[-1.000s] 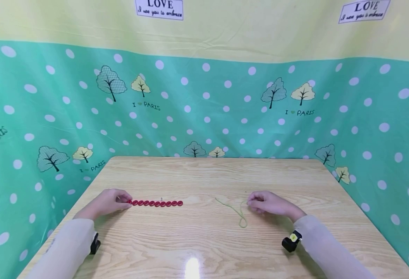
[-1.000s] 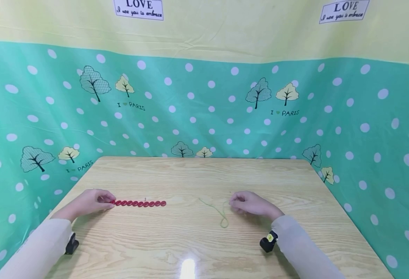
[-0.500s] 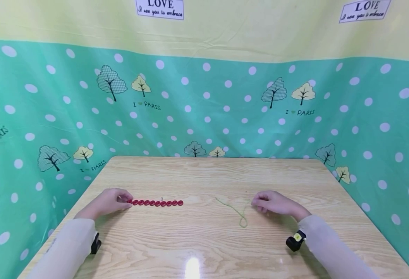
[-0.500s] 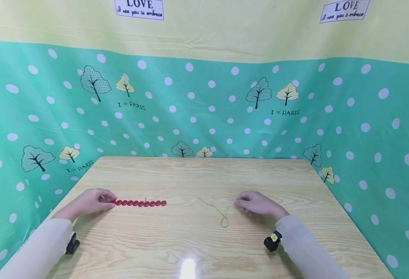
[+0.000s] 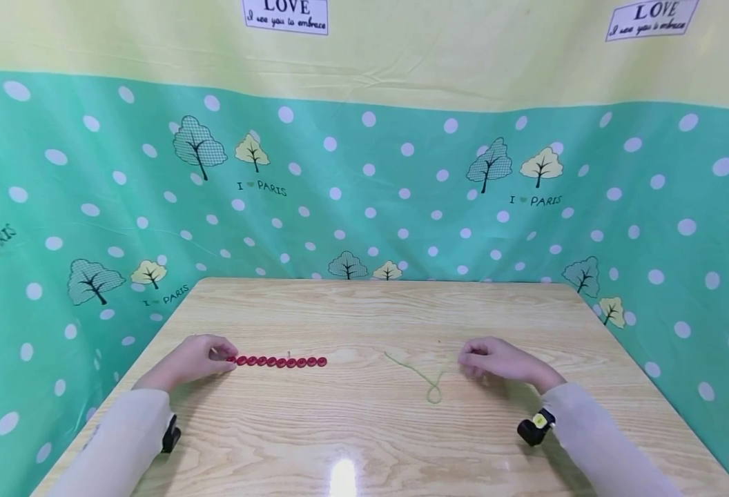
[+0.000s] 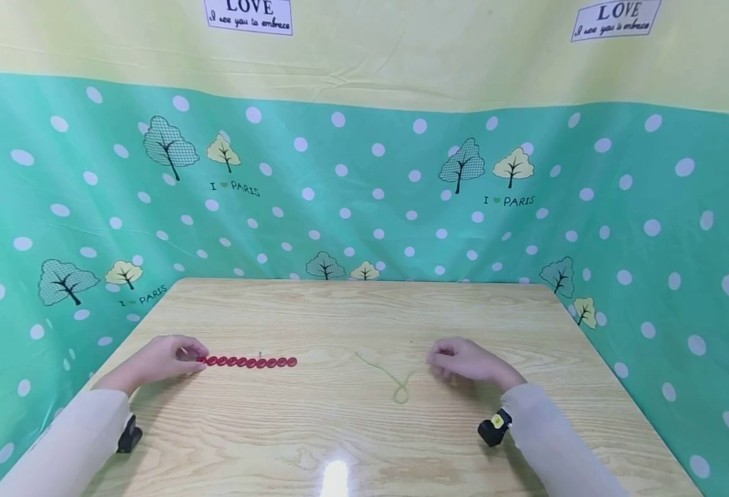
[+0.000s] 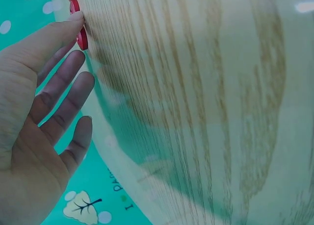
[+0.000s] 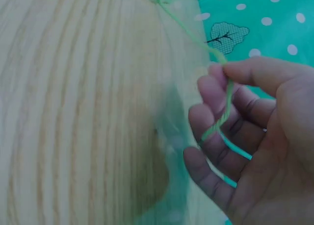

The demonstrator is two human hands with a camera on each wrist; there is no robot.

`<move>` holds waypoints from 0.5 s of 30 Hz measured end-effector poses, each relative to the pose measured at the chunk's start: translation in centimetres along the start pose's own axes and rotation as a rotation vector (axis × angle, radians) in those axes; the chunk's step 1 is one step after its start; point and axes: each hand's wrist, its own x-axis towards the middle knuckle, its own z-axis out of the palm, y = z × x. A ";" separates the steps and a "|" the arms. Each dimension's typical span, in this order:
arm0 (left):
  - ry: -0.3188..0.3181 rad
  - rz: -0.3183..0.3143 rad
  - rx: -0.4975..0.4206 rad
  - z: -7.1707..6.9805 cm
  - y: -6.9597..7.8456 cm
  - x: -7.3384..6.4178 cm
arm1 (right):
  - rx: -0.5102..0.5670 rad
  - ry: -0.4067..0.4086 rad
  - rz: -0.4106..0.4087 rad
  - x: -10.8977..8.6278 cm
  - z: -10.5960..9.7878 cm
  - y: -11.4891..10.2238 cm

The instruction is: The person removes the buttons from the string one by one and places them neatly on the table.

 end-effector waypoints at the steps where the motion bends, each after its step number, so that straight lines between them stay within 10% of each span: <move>1: -0.001 -0.002 -0.002 0.0 0.1 0.0 | 0.004 0.005 -0.011 0.0 -0.1 0.0; 15: 0.007 0.010 0.009 0.1 1.1 0.5 | 0.124 0.055 -0.093 0.6 -0.1 -2.0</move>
